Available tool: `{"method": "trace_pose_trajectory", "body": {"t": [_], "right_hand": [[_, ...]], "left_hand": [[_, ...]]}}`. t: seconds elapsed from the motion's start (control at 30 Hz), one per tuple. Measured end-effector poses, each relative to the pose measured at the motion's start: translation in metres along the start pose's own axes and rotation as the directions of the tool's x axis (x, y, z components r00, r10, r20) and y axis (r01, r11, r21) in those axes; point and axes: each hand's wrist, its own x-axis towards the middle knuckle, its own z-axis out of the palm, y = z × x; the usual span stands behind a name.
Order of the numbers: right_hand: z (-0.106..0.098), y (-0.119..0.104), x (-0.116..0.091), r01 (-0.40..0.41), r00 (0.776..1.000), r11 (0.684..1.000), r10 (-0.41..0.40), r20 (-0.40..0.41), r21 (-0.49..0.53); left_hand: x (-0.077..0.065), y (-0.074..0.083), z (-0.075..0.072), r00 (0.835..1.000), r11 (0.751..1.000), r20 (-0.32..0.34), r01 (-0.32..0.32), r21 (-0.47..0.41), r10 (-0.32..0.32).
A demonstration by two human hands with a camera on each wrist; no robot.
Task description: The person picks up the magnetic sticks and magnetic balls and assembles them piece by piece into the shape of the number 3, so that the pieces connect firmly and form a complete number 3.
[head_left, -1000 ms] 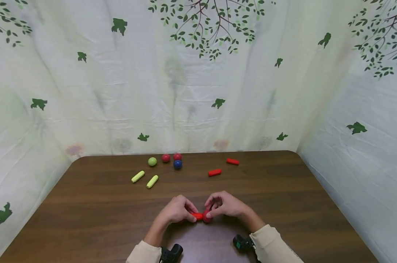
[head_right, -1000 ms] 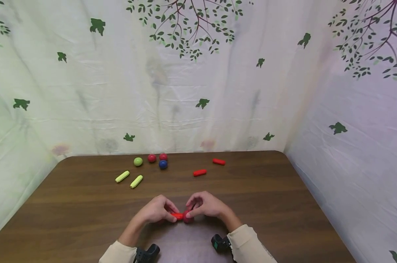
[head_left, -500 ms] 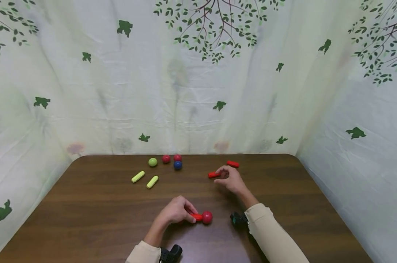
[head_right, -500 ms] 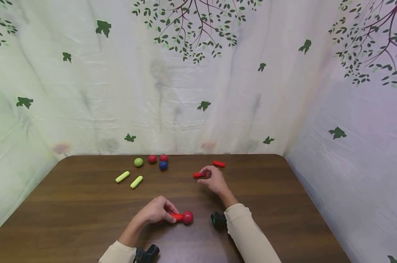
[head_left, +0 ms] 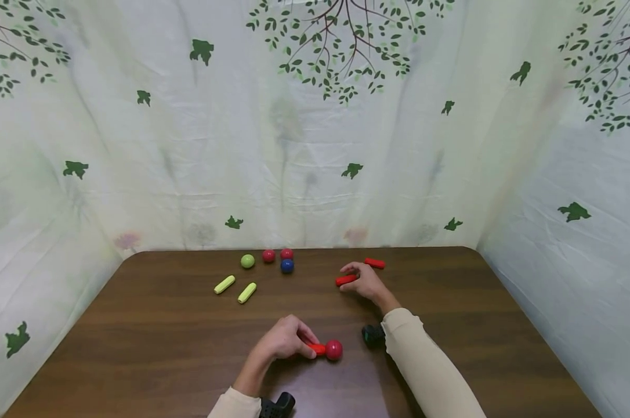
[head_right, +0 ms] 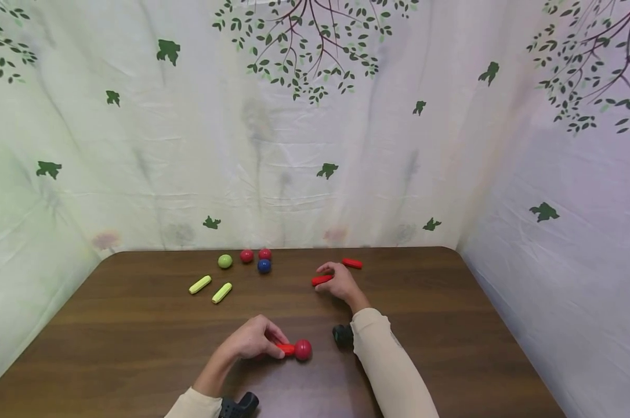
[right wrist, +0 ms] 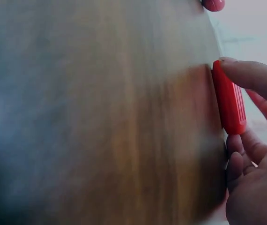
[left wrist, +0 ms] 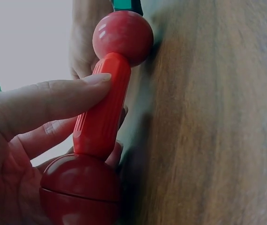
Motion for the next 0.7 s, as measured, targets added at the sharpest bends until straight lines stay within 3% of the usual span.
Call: {"method": "trace_pose_trajectory", "body": {"t": [0.4,0.7], "right_hand": [[-0.0018,-0.0036,0.0079,-0.006,0.999,0.990,0.013,0.052,-0.140],[-0.0076,-0.0007,0.0046,0.050,0.995,0.995,-0.043,0.092,-0.083]], "left_hand": [[-0.0003,0.0024,-0.0012,1.000,1.000,0.000,0.025,-0.001,-0.025],[-0.0005,0.0014,0.0006,1.000,1.000,-0.002,0.023,-0.009,-0.023]]}}
